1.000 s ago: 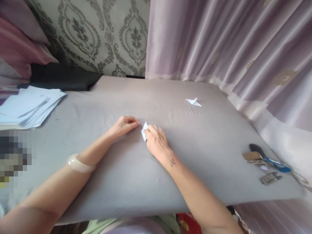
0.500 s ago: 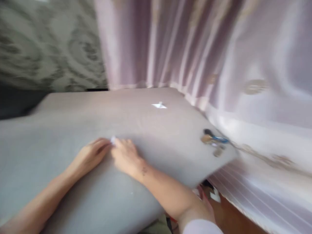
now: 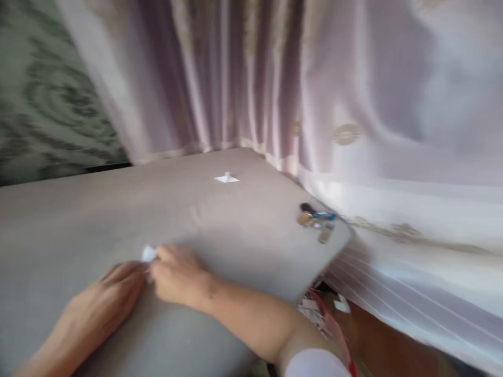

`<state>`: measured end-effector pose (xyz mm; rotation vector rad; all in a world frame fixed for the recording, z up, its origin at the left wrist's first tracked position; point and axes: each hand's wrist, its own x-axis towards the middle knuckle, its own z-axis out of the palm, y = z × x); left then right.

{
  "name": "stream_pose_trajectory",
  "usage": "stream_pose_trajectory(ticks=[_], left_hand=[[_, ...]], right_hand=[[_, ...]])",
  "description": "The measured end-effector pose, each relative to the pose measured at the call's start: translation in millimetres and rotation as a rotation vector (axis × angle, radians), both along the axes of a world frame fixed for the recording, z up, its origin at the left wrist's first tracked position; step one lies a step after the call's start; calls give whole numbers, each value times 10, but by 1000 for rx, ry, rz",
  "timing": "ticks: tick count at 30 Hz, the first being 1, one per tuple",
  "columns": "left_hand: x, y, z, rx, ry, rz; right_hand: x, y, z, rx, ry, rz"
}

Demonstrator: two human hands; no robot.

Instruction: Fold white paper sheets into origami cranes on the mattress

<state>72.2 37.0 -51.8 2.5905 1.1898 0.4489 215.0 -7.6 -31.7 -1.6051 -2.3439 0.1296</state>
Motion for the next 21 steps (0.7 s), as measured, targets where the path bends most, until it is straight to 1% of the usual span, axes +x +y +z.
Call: stream_pose_trajectory(ticks=[1,2,3,5,7,9,12,15,18,21], left_hand=[[-149,-44,84,1,53,8],[-245,-84,156,7,152,-4],[-292,-111,209,13,228,0],[-290,-121,250,43,270,11],[-254,-101,228,103,225,33],[-242,-87,194,128,161,27],[-272,-87,176,126,65,16],[-297,-82,174,122,20,12],[-298,-44,139,65,-31,40],[-291,23,88,-44,-169,153]], right_hand=[[12,2,12,-5,17,-6],[17,17,16,-23,33,3],[15,37,15,-40,58,-8],[2,70,5,-70,93,-26],[-11,77,-5,-77,119,-38],[-18,67,-9,-64,124,-52],[-19,56,-8,-52,117,-72],[-21,65,-11,-39,97,-89],[-20,84,-27,5,61,-93],[-2,118,-55,15,108,-121]])
